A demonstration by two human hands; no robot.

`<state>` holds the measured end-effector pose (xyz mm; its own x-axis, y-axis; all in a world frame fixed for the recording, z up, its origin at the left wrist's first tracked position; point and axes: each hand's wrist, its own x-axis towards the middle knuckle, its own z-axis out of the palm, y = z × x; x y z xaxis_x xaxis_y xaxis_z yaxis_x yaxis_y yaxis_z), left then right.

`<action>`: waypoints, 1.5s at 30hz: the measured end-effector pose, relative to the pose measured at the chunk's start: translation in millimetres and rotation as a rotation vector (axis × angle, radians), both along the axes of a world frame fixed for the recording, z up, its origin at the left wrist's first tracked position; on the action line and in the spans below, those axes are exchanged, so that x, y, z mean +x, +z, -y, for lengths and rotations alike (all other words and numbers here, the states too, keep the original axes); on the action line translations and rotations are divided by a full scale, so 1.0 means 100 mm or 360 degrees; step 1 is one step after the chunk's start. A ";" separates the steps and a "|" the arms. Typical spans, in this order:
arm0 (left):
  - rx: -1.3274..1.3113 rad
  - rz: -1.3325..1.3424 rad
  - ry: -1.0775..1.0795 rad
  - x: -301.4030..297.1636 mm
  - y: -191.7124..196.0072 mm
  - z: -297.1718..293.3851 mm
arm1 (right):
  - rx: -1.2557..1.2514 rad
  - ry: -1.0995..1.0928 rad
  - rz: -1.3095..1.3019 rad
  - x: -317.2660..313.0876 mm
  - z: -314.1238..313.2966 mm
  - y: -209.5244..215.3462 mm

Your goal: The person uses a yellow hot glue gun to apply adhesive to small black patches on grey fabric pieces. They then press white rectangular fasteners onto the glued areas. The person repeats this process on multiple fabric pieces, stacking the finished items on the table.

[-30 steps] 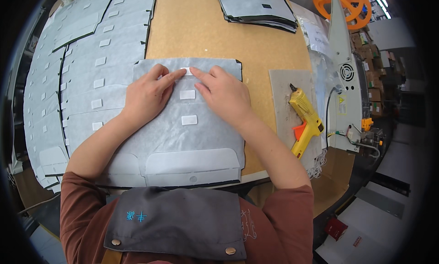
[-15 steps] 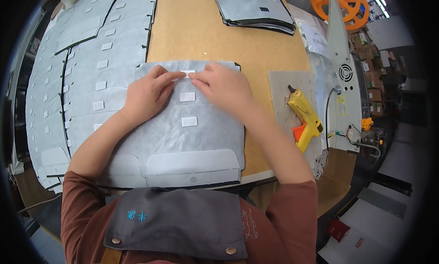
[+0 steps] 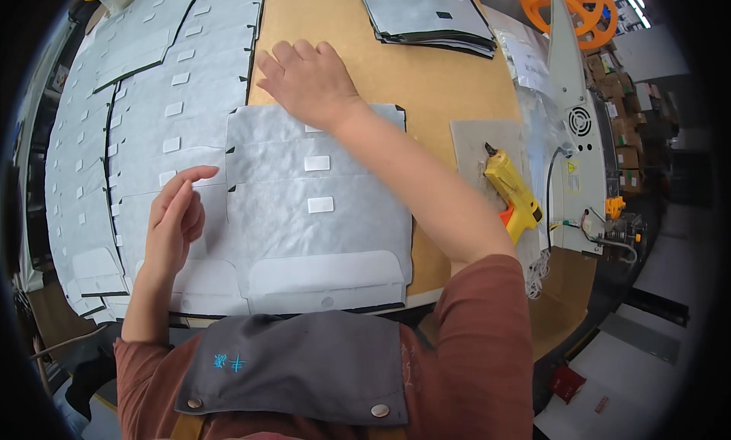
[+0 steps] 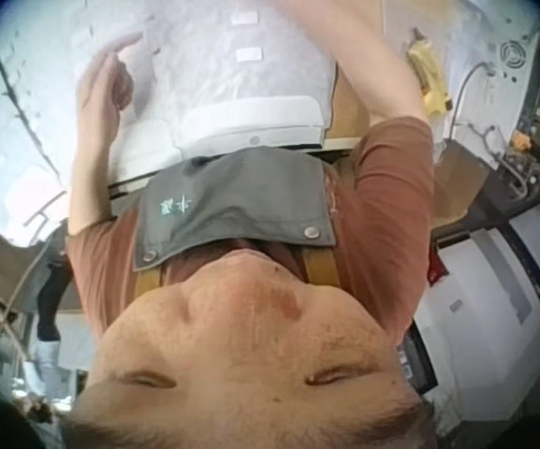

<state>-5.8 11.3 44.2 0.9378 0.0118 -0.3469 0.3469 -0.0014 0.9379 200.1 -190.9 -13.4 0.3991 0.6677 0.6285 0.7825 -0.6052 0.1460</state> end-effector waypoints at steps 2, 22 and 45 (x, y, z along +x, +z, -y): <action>-0.0163 0.0028 0.0160 -0.16 -0.05 -0.01 | -0.0078 -0.0006 -0.0135 -0.29 -0.05 0.19; -0.0003 -0.0126 0.0253 -0.47 -0.16 0.06 | 0.0188 -0.0092 -0.0495 -0.63 0.21 0.25; 0.0445 0.0397 -0.0287 -0.39 -0.34 0.07 | 0.0317 0.0280 -0.2092 -0.34 1.31 0.67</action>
<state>-45.1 4.0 10.4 0.9884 -0.0989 -0.1157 0.0802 -0.3078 0.9481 165.9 -321.5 53.8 0.6967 0.7148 -0.0608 0.3424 -0.4057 -0.8475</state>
